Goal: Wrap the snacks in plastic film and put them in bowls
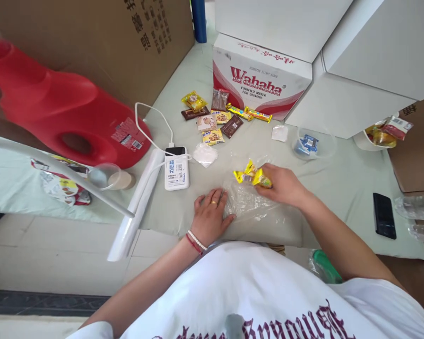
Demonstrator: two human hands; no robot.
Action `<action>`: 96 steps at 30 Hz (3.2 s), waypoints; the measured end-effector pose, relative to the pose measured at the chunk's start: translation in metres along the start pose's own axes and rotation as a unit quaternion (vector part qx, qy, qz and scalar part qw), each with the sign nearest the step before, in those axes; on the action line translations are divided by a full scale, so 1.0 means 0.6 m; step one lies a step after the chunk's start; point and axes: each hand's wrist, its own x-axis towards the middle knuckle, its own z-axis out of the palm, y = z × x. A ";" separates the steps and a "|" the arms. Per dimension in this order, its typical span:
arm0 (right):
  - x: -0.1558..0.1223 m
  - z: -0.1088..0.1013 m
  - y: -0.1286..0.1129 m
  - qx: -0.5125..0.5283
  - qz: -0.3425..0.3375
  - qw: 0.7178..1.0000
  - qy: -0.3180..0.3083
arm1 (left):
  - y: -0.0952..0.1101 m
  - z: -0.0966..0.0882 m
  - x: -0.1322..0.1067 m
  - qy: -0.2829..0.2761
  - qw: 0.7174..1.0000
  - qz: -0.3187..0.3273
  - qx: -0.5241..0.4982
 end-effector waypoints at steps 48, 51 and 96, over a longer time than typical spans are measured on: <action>0.154 0.061 0.059 0.004 0.022 0.999 -0.045 | -0.017 0.027 0.132 0.175 0.957 -0.182 -0.143; 0.177 0.061 0.044 0.033 0.038 0.994 -0.092 | -0.011 0.028 0.140 0.135 0.962 -0.195 -0.134; -0.058 0.163 0.105 0.146 0.156 0.957 0.198 | 0.046 0.066 0.168 0.148 0.965 -0.147 -0.157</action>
